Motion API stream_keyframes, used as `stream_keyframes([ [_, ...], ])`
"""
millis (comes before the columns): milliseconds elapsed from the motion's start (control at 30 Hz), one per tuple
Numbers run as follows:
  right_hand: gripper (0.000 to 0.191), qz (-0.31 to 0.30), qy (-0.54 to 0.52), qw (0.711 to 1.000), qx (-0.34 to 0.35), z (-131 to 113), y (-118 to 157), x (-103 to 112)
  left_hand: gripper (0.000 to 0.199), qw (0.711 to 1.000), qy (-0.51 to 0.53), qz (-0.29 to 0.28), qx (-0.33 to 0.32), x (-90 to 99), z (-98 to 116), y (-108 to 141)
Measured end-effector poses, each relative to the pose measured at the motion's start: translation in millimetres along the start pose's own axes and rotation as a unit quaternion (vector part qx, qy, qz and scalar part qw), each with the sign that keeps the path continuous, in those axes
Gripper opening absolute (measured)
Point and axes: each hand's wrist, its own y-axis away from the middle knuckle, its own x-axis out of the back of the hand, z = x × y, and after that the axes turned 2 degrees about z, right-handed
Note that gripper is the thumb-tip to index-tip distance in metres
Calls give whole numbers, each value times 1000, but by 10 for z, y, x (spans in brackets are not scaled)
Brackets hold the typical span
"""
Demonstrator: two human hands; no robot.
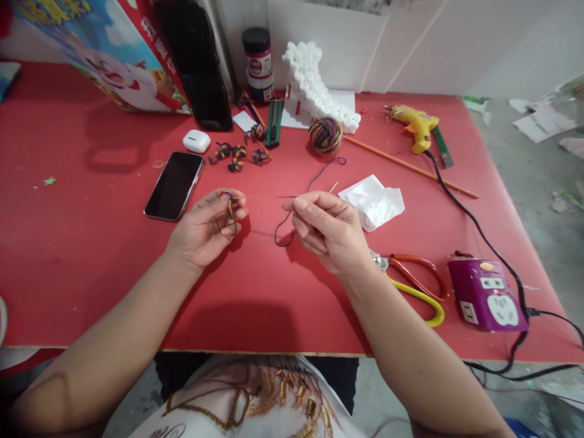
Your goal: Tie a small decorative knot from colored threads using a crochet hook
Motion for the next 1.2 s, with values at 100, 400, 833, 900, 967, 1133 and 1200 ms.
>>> stream_keyframes([
  [100, 21, -12, 4, 1000, 27, -19, 28, 39, 16, 1000, 11, -1, -22, -5, -3, -14],
  [400, 39, -485, 184, 845, -131, -33, 124, 1, 18, 994, 50, -57, -73, 47, 2, -109],
  [833, 32, -76, 362, 927, 63, 79, 91, -71, 42, 986, -12, -140, -92, 41, -15, -49],
  [900, 33, -70, 311, 947, 40, 79, 88, -89, 38, 985, -28, -132, -110, 36, -31, -44],
  [967, 42, -94, 253, 963, -8, 67, 93, -124, 30, 982, -54, -120, -134, 33, -58, -34],
  [1133, 54, -124, 143, 976, -110, 95, 121, -231, 12, 958, -162, -102, -211, 33, -148, 18],
  [1200, 53, -118, 126, 977, -123, 128, 128, -249, 7, 943, -214, -105, -232, 28, -172, 44],
])
